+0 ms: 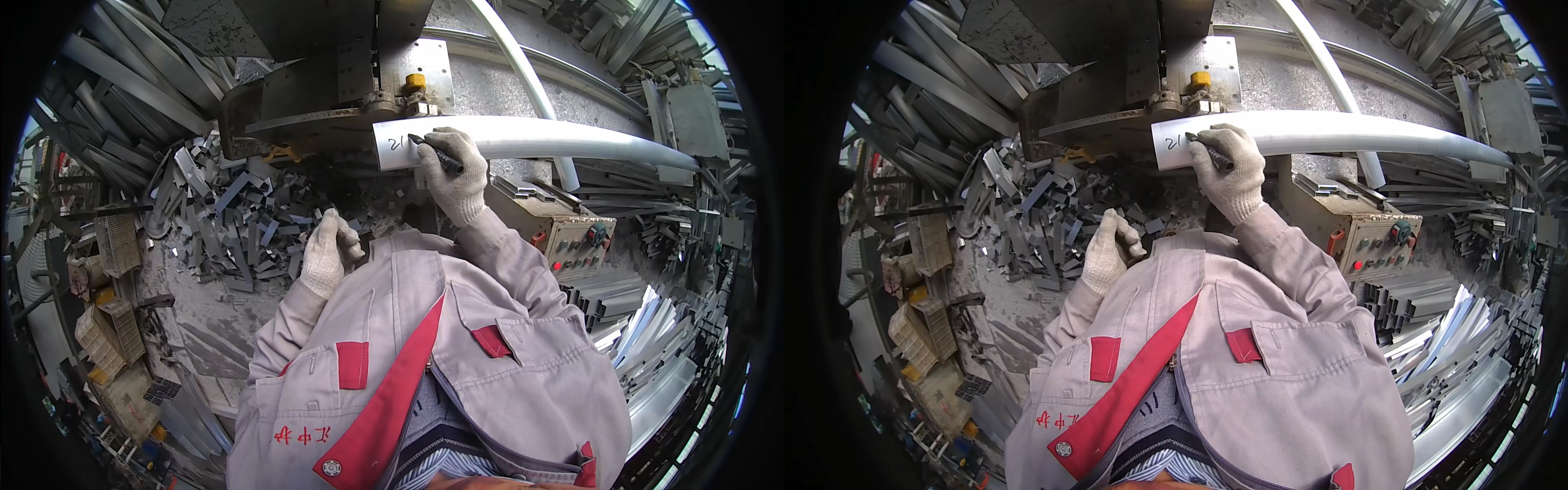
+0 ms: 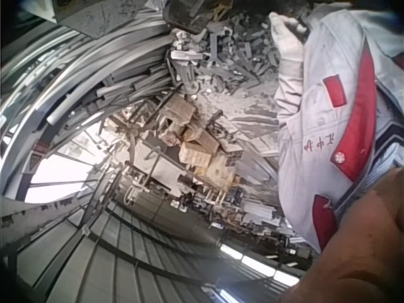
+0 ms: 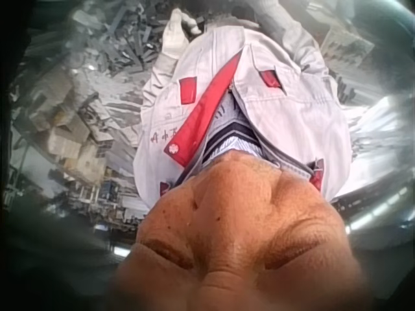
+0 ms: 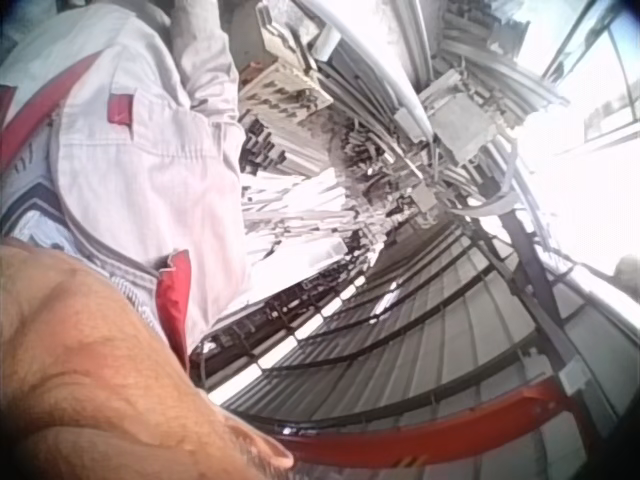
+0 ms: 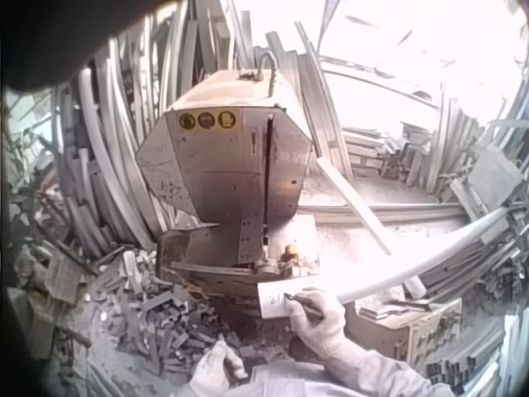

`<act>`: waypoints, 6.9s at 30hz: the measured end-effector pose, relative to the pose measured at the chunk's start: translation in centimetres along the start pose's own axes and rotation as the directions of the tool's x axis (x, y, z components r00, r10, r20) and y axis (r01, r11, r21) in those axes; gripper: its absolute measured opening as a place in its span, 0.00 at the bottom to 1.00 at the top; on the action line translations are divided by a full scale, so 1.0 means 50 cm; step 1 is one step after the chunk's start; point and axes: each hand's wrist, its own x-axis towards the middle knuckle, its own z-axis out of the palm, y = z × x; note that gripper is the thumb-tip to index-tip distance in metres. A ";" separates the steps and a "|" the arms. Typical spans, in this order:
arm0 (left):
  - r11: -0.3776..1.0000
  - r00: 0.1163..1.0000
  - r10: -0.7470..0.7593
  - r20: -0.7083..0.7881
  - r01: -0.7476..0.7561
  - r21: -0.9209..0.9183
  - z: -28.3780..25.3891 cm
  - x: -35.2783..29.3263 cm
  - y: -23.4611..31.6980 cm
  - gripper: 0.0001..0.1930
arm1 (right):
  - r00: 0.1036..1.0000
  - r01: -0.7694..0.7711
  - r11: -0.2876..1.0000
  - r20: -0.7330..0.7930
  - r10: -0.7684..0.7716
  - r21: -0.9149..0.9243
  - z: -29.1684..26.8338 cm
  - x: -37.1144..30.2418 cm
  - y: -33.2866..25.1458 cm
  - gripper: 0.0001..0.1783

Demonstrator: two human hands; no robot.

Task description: The person measures and marks aluminum profiles with a tape measure and marker, then positions them in a cutting machine and operates the controls to cut them. The cut pieces are removed and placed aside. The process repeats for multiple profiles.

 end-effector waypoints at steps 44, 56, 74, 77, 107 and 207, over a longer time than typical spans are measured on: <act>0.786 0.980 0.050 0.191 -0.157 0.598 0.031 -0.023 0.023 0.14 | 0.980 -0.198 0.943 0.056 0.190 0.267 -0.030 -0.043 -0.036 0.09; 0.457 0.888 0.213 0.407 -0.459 0.762 0.177 -0.008 0.074 0.11 | 0.753 -0.654 0.514 0.418 0.508 0.555 -0.074 -0.063 -0.101 0.15; 0.496 0.889 -0.191 0.416 -0.278 0.823 0.189 0.021 0.019 0.12 | 0.597 -0.793 0.492 0.619 0.511 0.359 -0.100 -0.082 -0.052 0.14; 0.629 0.869 -0.276 0.411 -0.161 0.761 0.183 0.024 0.003 0.12 | 0.585 -0.796 0.491 0.656 0.476 0.354 -0.106 -0.084 -0.044 0.14; 0.610 0.816 -0.222 0.534 -0.311 0.729 0.188 0.026 0.009 0.23 | 0.527 -0.816 0.147 0.615 0.586 0.559 -0.116 -0.181 0.021 0.11; -0.721 0.699 0.392 0.598 -0.171 0.672 0.185 -0.210 -0.263 0.43 | 0.544 0.088 0.088 -0.121 0.830 0.992 -0.903 -0.196 0.623 0.41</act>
